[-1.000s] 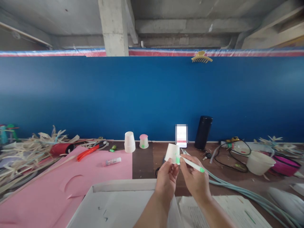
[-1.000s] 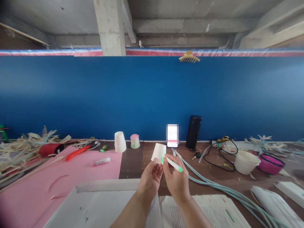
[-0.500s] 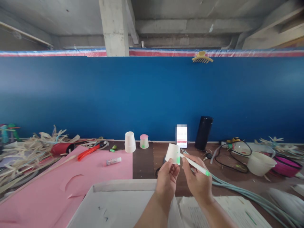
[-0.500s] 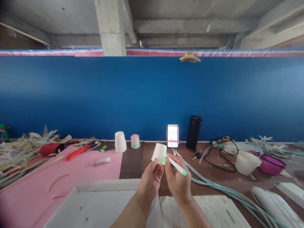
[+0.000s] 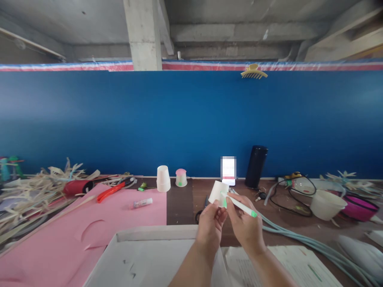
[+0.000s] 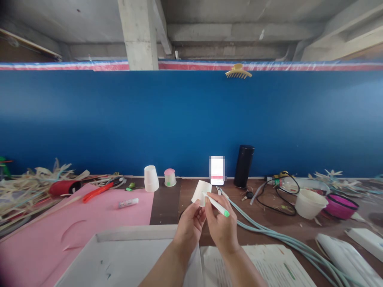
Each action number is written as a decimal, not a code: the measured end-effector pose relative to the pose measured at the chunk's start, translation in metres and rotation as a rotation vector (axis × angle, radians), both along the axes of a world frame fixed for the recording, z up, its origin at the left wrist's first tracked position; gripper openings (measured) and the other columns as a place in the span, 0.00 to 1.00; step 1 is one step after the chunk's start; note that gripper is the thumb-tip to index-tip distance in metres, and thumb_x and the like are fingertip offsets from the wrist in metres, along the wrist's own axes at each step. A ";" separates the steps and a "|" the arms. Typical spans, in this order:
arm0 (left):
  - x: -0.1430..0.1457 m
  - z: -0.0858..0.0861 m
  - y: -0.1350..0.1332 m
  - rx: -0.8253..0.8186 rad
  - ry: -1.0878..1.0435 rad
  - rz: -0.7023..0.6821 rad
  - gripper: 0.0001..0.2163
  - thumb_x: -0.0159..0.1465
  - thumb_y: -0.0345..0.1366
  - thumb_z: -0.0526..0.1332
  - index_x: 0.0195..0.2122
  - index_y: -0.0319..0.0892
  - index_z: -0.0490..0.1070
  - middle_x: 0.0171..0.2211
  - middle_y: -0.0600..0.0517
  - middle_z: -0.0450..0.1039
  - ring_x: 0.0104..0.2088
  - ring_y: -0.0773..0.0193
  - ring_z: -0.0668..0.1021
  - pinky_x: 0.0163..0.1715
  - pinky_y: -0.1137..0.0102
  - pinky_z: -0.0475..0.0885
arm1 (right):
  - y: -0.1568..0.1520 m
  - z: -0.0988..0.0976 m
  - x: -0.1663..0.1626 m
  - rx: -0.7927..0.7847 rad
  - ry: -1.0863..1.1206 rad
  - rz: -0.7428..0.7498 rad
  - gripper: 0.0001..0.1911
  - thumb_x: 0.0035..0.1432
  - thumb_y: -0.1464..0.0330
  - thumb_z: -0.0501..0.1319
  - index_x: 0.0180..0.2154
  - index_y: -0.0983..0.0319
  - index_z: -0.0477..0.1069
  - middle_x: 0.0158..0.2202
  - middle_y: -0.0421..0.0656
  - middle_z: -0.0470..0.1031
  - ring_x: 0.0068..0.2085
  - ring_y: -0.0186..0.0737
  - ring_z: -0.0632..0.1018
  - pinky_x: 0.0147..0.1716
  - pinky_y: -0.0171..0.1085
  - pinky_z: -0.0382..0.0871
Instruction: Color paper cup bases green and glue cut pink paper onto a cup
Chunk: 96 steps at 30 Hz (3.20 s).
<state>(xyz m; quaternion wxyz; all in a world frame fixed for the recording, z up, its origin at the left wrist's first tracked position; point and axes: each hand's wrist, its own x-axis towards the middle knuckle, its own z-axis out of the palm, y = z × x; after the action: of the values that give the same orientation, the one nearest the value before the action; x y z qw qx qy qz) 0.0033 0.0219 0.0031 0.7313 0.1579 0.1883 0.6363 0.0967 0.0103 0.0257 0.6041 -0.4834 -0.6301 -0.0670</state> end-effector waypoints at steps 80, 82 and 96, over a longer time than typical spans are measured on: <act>-0.014 0.002 0.007 -0.185 -0.242 0.030 0.05 0.55 0.25 0.65 0.33 0.34 0.71 0.26 0.51 0.71 0.26 0.73 0.76 0.29 0.80 0.75 | 0.001 -0.004 0.009 -0.014 0.274 0.068 0.14 0.58 0.64 0.57 0.46 0.60 0.69 0.40 0.47 0.75 0.36 0.42 0.77 0.36 0.40 0.73; -0.016 0.003 0.007 -0.180 -0.235 0.024 0.05 0.55 0.25 0.64 0.33 0.34 0.71 0.26 0.52 0.71 0.26 0.73 0.75 0.28 0.80 0.75 | 0.003 -0.006 0.009 -0.092 0.345 0.085 0.15 0.58 0.62 0.56 0.46 0.60 0.69 0.38 0.46 0.76 0.34 0.40 0.77 0.33 0.39 0.74; -0.016 0.007 0.009 -0.240 -0.278 0.024 0.01 0.59 0.24 0.59 0.32 0.34 0.69 0.24 0.52 0.70 0.20 0.76 0.73 0.21 0.81 0.73 | 0.026 -0.028 0.008 -0.571 0.943 0.412 0.18 0.51 0.58 0.61 0.40 0.62 0.69 0.27 0.42 0.78 0.21 0.37 0.75 0.11 0.30 0.64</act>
<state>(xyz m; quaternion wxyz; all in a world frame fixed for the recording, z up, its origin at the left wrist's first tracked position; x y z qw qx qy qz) -0.0125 0.0305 0.0102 0.7563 -0.0222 0.1619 0.6334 0.1051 0.0366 -0.0019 0.6656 -0.4720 -0.3676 0.4462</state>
